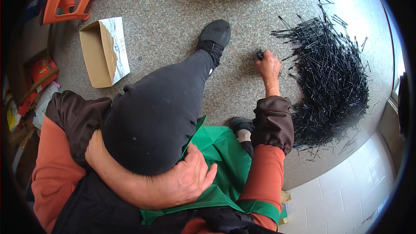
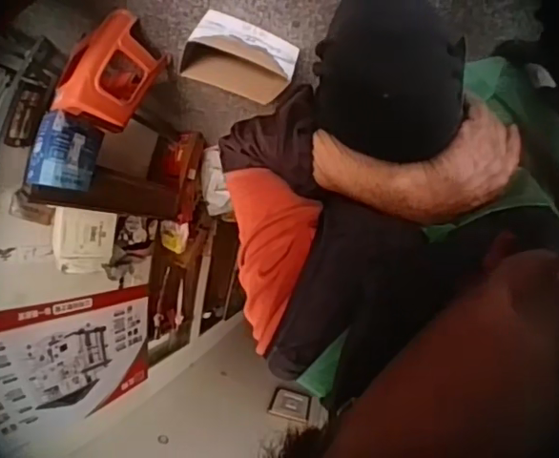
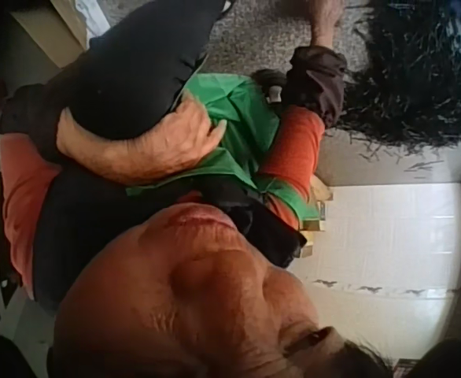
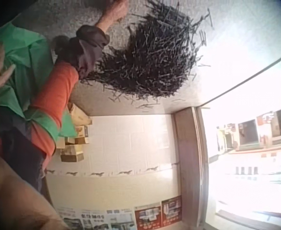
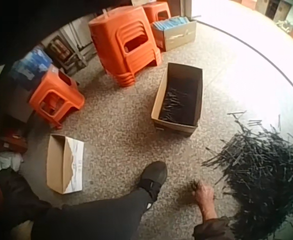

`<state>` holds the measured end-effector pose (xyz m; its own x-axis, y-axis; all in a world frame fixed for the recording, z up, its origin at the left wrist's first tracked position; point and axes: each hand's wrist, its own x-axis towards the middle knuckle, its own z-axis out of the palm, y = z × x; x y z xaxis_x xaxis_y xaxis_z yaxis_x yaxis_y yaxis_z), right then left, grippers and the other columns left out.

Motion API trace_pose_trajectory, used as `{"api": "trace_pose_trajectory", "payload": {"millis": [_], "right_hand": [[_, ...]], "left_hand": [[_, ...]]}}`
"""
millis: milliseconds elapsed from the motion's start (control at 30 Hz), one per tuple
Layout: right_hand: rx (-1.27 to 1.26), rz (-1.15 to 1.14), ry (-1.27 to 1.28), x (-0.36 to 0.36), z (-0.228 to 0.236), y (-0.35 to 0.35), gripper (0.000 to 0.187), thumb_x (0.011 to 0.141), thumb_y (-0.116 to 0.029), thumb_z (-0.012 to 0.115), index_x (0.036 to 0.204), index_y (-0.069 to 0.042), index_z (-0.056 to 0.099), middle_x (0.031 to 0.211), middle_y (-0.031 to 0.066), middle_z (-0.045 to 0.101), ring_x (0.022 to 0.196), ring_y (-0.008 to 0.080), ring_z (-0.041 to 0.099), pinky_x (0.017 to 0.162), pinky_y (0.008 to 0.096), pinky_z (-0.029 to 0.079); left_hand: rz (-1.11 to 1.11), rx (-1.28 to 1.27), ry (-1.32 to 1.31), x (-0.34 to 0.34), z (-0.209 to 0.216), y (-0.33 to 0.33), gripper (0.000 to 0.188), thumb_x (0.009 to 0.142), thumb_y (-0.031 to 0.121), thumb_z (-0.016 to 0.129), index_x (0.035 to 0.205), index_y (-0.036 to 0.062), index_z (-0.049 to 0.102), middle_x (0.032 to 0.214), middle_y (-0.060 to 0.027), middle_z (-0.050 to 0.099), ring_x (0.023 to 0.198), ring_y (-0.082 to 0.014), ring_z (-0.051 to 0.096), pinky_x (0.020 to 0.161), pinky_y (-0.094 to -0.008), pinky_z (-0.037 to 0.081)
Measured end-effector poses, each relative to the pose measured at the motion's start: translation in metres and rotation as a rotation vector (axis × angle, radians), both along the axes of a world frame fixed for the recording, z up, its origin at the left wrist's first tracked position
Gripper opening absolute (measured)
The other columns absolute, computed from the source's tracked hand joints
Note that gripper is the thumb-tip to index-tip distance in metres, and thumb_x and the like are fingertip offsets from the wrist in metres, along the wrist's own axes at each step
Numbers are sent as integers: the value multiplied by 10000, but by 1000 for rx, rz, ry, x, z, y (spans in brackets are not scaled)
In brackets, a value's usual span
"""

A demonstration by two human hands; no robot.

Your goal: Sort black plastic ties into piles, bundle them together, and secure them with blue plastic clips.

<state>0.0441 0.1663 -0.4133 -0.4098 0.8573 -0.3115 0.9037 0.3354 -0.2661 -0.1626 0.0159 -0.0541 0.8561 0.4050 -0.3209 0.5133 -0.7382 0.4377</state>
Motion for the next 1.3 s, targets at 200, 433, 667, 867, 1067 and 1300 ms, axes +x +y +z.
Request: {"api": "trace_pose_trajectory", "payload": {"millis": [200,433,667,867,1067,1300], "right_hand": [[125,-835,91,1,8,63,411,701,-412,558,873,-44,623,835,228,620,805,393,590,693,460,454],[-73,-877,-153,-16,14,98,593,665,-551,601,898,-8,656,959,203,624,908,350,599,758,421,471],[-186,-774,-61,-32,15,20,515,607,-395,563,878,36,640,920,252,608,880,395,590,782,442,464],[-249,-910,433,21,-11,-108,310,699,-270,671,694,34,611,568,109,582,474,199,554,477,350,435],[-257,-1204,406,34,8,-139,272,706,-224,660,779,29,591,553,66,550,418,154,512,406,286,415],[-108,-828,256,12,3,-113,320,685,-307,648,783,-3,621,660,174,606,618,297,596,587,381,451]], "left_hand": [[54,-34,39,-6,3,15,389,776,219,432,1087,29,568,771,-240,587,679,-290,563,719,-420,460],[110,18,61,-12,-1,17,371,767,197,456,1079,33,571,762,-227,588,657,-275,550,711,-390,459],[99,13,19,-14,2,14,373,775,205,439,1076,30,572,779,-235,591,681,-288,558,714,-404,458],[-88,33,-45,-7,6,13,432,810,234,376,1112,-38,525,773,-203,585,726,-319,567,711,-449,452],[-114,14,-69,5,10,9,452,779,277,384,1109,19,553,792,-224,593,736,-311,571,723,-461,445],[-172,21,-41,21,10,12,443,783,271,384,1108,22,554,796,-229,594,736,-310,570,726,-460,448]]}}
